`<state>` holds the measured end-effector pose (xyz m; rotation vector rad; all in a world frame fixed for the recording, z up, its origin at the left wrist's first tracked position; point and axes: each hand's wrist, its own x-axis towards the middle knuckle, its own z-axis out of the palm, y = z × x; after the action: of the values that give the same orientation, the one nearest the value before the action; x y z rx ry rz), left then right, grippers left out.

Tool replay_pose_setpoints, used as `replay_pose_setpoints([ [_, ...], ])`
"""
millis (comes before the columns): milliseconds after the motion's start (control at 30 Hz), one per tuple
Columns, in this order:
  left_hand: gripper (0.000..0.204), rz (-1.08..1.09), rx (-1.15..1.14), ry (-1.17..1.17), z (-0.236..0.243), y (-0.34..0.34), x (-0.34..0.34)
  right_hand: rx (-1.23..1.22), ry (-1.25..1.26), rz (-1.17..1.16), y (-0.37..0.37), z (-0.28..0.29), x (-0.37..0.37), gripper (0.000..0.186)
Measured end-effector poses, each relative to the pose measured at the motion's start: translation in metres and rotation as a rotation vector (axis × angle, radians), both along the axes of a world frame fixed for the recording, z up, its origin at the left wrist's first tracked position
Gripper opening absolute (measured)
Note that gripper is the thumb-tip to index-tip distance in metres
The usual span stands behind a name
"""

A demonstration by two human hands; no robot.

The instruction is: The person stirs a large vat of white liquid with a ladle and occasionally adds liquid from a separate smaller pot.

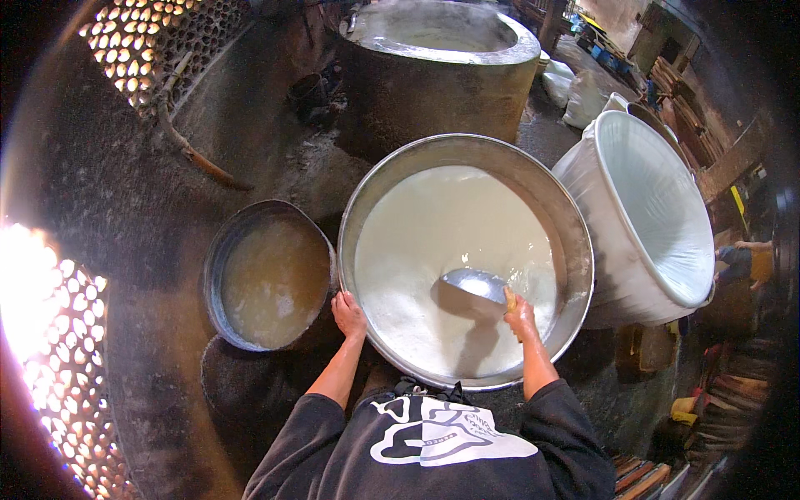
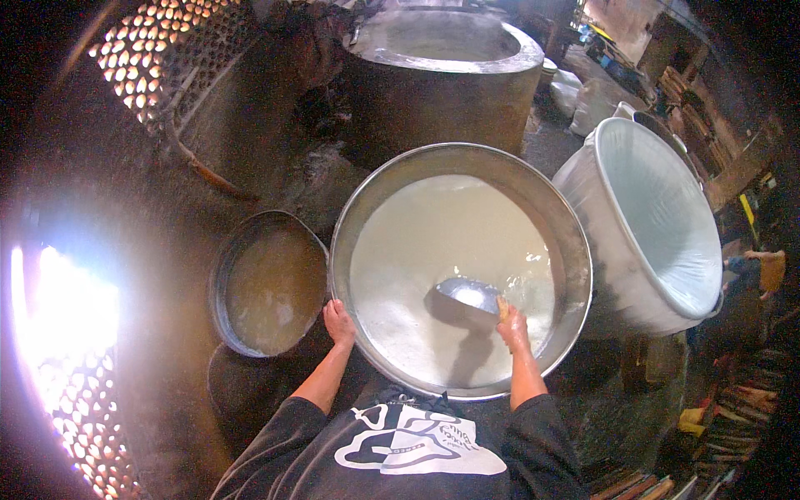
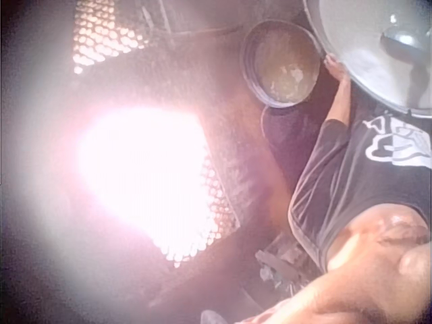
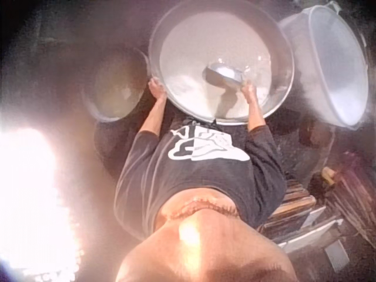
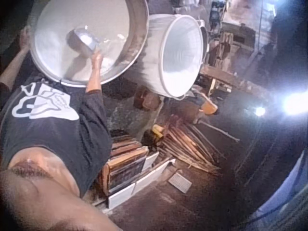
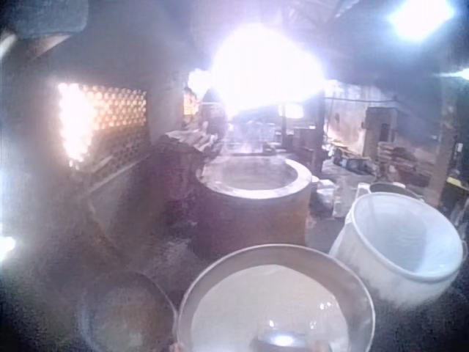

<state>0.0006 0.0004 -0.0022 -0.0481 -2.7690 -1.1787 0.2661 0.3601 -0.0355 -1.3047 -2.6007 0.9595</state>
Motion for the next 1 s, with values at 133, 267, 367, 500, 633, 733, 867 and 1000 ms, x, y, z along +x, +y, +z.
replay_pose_setpoints([
  [133, 0.037, 0.011, 0.040, -0.024, 0.001, -0.001, 0.000, -0.100, -0.019, -0.009, -0.049, -0.023, -0.009, 0.040],
  [267, 0.038, 0.019, 0.078, -0.031, -0.005, -0.002, 0.001, -0.183, -0.040, -0.002, -0.106, -0.011, -0.016, 0.045],
  [367, 0.038, 0.024, 0.116, -0.045, 0.004, 0.001, 0.003, -0.297, -0.063, -0.006, -0.141, 0.012, -0.024, 0.050],
  [500, 0.035, 0.033, 0.133, -0.033, 0.006, 0.001, 0.003, -0.376, -0.024, 0.006, -0.179, 0.082, -0.039, 0.054],
  [633, 0.034, 0.027, 0.156, -0.013, 0.002, 0.004, 0.005, -0.402, -0.068, 0.036, -0.172, 0.131, -0.054, 0.059],
  [733, 0.034, 0.008, 0.171, 0.005, 0.006, 0.000, 0.005, -0.352, -0.165, 0.101, -0.150, 0.202, -0.099, 0.064],
  [867, 0.034, -0.011, 0.192, -0.078, 0.008, -0.001, 0.003, 0.127, -0.077, 0.273, -0.113, 0.176, -0.168, 0.063],
  [1000, 0.033, 0.022, 0.149, -0.075, 0.013, 0.003, 0.004, 0.223, -0.093, 0.250, -0.093, 0.128, -0.217, 0.057],
])
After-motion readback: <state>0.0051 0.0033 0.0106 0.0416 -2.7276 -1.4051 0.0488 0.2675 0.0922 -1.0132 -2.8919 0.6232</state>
